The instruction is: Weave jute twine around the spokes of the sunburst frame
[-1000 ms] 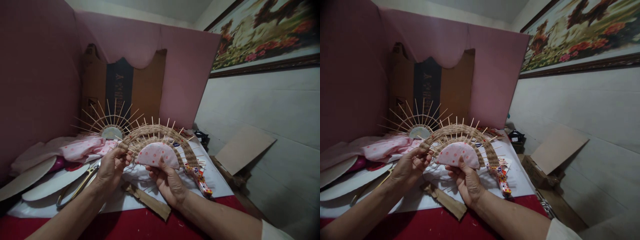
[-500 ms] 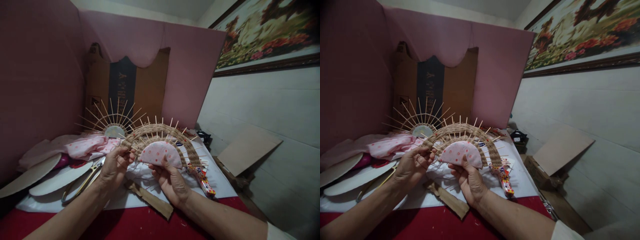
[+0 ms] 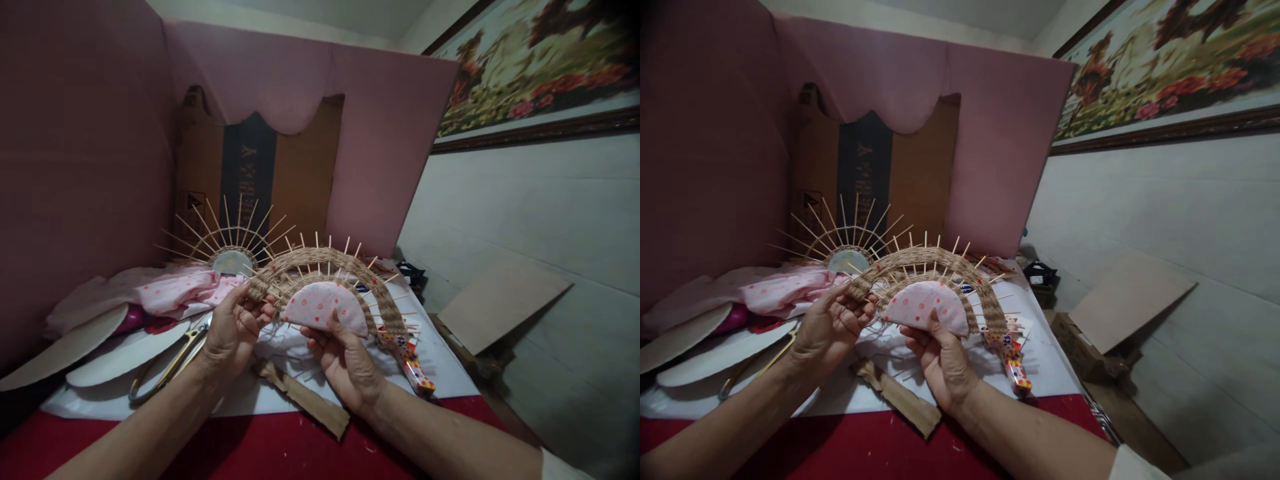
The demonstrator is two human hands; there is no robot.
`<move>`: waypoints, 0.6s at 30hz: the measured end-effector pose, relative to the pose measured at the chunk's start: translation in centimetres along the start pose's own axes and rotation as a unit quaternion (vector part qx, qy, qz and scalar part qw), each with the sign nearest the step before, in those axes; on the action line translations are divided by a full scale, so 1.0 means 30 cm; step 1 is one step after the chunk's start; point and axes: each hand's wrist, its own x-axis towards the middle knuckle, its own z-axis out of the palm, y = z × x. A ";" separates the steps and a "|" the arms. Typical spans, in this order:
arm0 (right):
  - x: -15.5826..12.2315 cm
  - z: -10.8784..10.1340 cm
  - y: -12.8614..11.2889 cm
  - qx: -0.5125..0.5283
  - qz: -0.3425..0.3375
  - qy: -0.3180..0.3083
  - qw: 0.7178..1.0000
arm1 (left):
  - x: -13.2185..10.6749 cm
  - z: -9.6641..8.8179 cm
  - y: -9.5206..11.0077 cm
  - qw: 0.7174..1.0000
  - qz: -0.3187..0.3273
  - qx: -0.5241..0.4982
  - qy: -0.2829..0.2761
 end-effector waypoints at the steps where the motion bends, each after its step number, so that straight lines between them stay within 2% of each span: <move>1: 0.000 -0.001 0.000 -0.002 0.000 0.000 1.000 | 0.001 0.000 -0.001 1.000 0.003 -0.005 0.003; 15: -0.003 0.002 0.000 -0.001 0.003 0.001 1.000 | 0.000 -0.011 -0.003 0.999 -0.011 0.025 -0.019; 18: -0.001 -0.001 0.002 -0.003 0.001 -0.006 1.000 | 0.002 -0.008 -0.004 0.999 -0.010 0.041 -0.007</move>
